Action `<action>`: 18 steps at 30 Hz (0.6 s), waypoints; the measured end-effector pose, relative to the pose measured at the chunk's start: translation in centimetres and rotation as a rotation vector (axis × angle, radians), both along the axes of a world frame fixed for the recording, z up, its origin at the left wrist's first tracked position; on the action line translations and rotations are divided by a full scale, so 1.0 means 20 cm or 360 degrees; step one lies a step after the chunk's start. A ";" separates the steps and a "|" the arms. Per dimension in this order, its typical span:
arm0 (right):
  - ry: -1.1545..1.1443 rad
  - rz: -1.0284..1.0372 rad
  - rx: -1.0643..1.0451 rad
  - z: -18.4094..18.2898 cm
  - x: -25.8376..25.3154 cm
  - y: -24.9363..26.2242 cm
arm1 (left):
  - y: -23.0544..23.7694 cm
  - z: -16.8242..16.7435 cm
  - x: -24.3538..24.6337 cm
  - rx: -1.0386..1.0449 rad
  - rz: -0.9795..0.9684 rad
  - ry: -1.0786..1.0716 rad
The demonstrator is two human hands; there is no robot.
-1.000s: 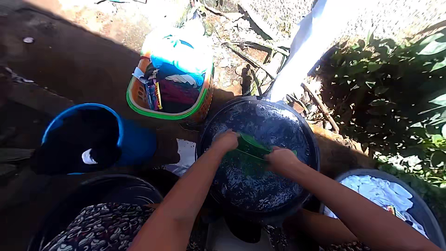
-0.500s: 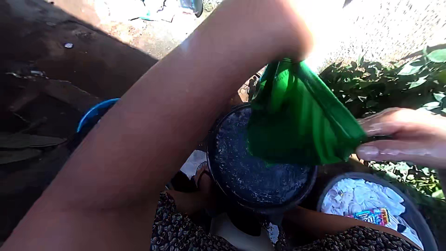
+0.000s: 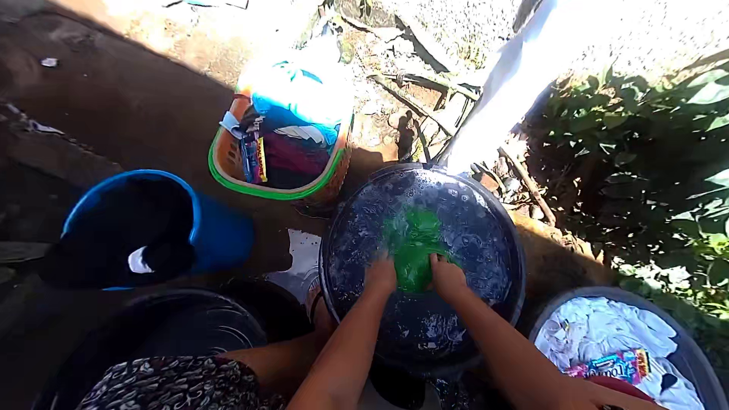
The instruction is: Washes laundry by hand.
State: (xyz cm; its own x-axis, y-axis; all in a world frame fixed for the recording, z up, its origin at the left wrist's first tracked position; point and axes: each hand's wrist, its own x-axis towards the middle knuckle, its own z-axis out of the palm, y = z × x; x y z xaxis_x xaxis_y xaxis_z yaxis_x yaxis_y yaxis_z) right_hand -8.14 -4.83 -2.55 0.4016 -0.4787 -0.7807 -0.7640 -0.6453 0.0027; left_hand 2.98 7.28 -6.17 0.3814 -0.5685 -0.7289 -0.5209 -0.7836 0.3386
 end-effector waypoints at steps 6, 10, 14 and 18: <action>0.0238 0.0097 0.0061 0.01 -0.03 -0.04 | -0.06 0.19 0.04 0.0314 -0.0321 0.0132; 0.0163 0.0361 -0.0008 0.54 0.01 -0.13 | -0.13 0.72 0.20 0.0185 -0.0711 0.0046; -0.0121 0.0568 -0.0427 1.23 -0.07 -0.17 | -0.13 1.31 0.33 -0.0200 -0.1040 -0.0257; -0.0711 0.0826 -0.0781 1.80 -0.23 -0.29 | -0.07 1.98 0.34 -0.0608 -0.1054 -0.0685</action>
